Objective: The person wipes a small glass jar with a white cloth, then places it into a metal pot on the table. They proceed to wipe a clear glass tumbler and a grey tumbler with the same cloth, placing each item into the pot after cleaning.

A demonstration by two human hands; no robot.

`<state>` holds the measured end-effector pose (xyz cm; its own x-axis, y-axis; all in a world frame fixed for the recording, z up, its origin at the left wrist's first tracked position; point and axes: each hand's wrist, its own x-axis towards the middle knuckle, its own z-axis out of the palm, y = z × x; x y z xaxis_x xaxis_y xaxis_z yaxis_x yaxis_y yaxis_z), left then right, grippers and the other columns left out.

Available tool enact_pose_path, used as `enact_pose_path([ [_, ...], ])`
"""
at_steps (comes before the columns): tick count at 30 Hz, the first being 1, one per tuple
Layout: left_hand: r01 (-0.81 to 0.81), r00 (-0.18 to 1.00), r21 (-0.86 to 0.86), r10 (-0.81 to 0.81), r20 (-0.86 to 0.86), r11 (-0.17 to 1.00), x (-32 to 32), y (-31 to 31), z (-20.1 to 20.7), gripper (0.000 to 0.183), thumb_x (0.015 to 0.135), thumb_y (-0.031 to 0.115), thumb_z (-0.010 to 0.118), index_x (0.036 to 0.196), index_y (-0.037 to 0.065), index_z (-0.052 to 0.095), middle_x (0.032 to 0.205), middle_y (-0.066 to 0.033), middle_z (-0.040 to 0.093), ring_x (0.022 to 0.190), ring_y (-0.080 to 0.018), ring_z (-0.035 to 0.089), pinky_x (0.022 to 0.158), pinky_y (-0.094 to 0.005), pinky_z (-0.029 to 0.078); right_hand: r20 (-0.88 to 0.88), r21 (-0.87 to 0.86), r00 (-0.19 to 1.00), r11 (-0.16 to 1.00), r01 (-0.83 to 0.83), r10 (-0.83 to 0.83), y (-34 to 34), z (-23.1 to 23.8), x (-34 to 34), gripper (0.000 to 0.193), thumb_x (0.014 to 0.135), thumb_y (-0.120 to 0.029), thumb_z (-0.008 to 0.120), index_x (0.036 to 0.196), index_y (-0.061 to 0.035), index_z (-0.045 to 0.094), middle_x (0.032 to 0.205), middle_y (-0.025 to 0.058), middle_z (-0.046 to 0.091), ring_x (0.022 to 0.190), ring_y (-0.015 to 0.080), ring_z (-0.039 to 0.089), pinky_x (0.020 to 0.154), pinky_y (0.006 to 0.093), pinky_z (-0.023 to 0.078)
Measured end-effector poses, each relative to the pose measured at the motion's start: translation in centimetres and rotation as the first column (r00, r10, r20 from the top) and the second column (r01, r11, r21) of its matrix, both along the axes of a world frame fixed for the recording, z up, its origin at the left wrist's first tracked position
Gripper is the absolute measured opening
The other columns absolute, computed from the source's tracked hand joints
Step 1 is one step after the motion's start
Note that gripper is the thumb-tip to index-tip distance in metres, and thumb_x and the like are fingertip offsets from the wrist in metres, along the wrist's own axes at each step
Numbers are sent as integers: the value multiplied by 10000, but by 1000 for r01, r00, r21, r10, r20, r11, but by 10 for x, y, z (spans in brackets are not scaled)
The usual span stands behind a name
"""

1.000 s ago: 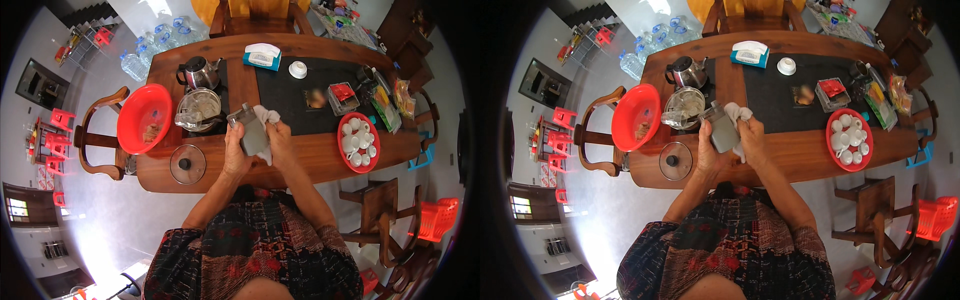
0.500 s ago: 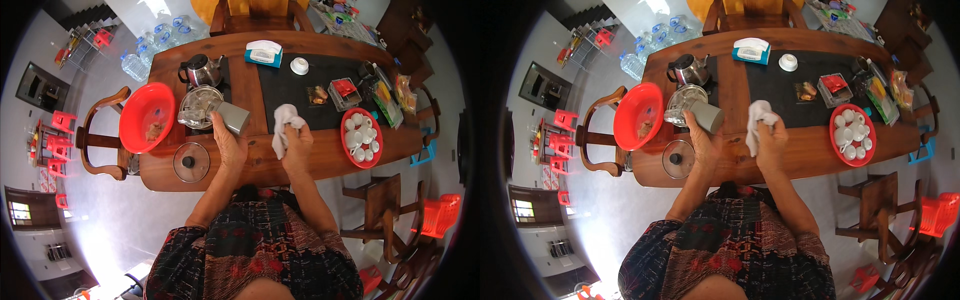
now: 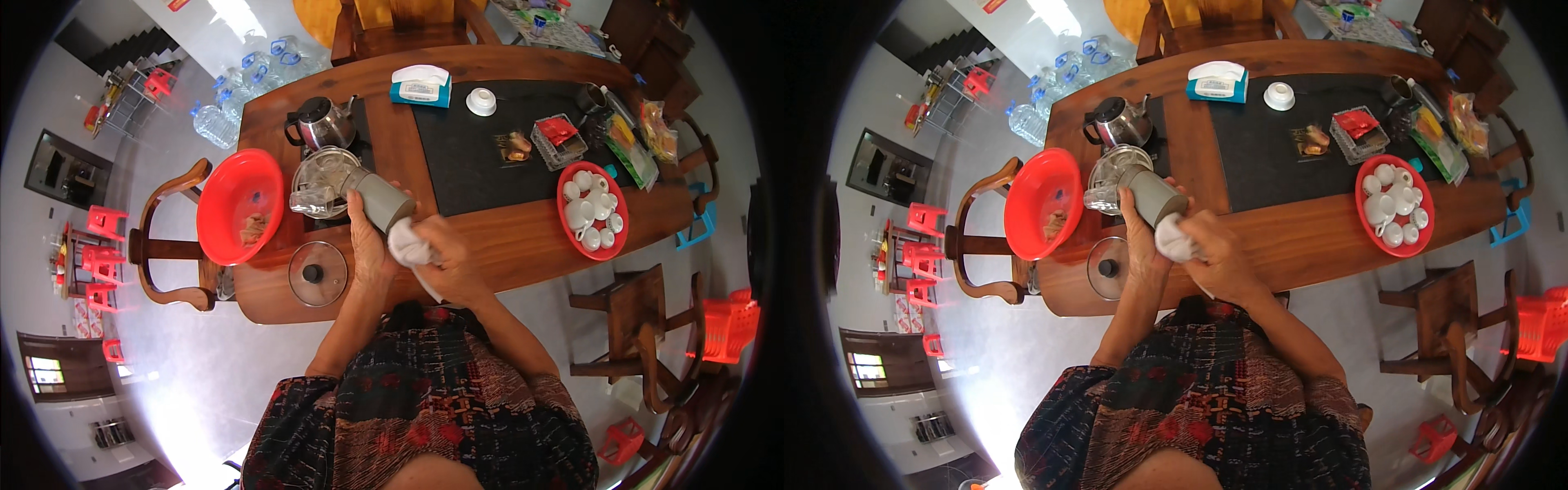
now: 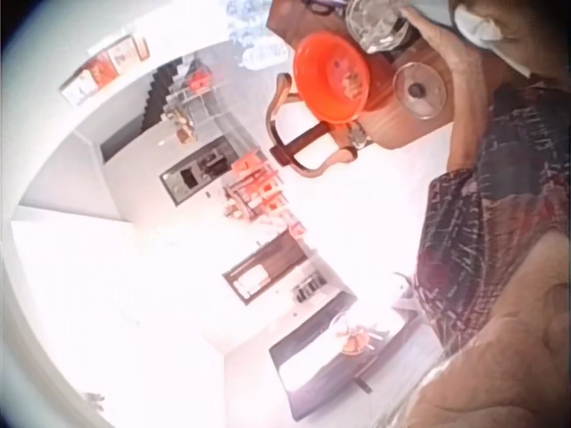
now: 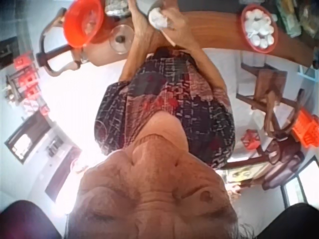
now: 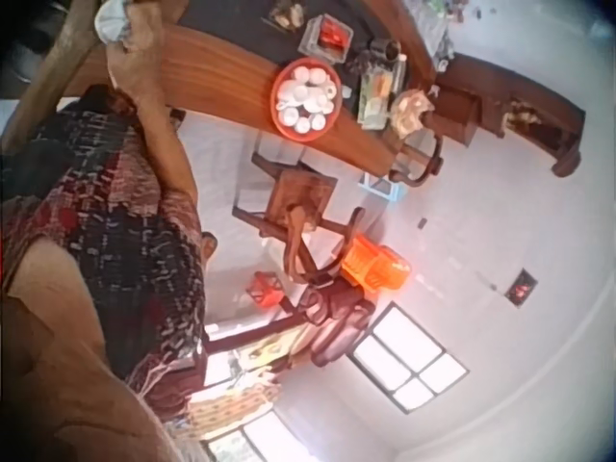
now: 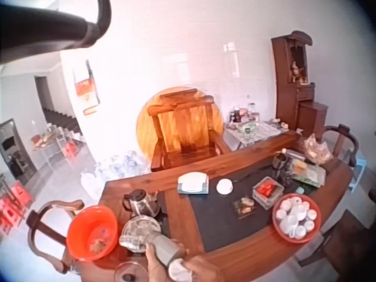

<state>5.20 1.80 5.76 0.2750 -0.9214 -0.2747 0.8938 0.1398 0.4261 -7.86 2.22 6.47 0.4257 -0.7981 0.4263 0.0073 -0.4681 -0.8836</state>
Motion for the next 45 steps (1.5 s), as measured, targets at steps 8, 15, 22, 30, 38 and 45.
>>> enact_pose_path([
  [8,34,999,-102,-35,-11,994,9,3,1,521,871,485,507,1176,63,484,1113,-140,572,990,-296,568,850,-461,497,-255,-188,951,974,128,-175,0,-1,9,412,659,-5,640,1059,-55,557,922,127,517,830,321,559,686,396,469],
  [15,71,997,-39,-71,-10,997,17,11,-3,528,840,516,548,1104,59,524,1036,-103,585,913,-278,590,712,-446,522,-51,91,993,991,-100,105,-10,-1,-26,472,697,49,588,1152,-73,556,1013,124,568,947,251,594,777,346,488],
  [22,161,985,13,-162,67,987,0,13,-18,545,835,483,619,1181,80,496,1126,-73,575,1019,-237,577,873,-413,493,-21,-76,998,996,54,-56,-22,35,-20,455,721,94,566,1129,-102,612,1010,127,560,896,284,597,788,334,496],
  [30,325,902,-87,-281,327,942,-3,22,-22,768,759,530,677,1309,63,413,1228,-89,525,1153,-240,510,1006,-403,414,-21,82,982,979,189,-188,-37,9,-6,432,712,95,515,1105,-56,615,979,139,535,852,275,580,710,331,485],
  [38,253,936,-84,-222,272,964,5,23,-20,717,766,494,690,1277,54,446,1212,-96,544,1127,-237,532,974,-386,447,-48,-222,989,967,125,-139,-14,14,-7,490,685,78,555,1158,-47,584,1010,160,518,887,306,544,743,355,464],
  [45,340,876,-108,-273,396,934,-2,24,-15,914,690,498,765,1364,46,344,1219,-88,529,1094,-218,547,949,-374,469,64,-247,991,960,130,-118,-18,11,-6,375,730,-13,671,1099,-38,605,1093,154,495,936,278,533,785,354,457],
])
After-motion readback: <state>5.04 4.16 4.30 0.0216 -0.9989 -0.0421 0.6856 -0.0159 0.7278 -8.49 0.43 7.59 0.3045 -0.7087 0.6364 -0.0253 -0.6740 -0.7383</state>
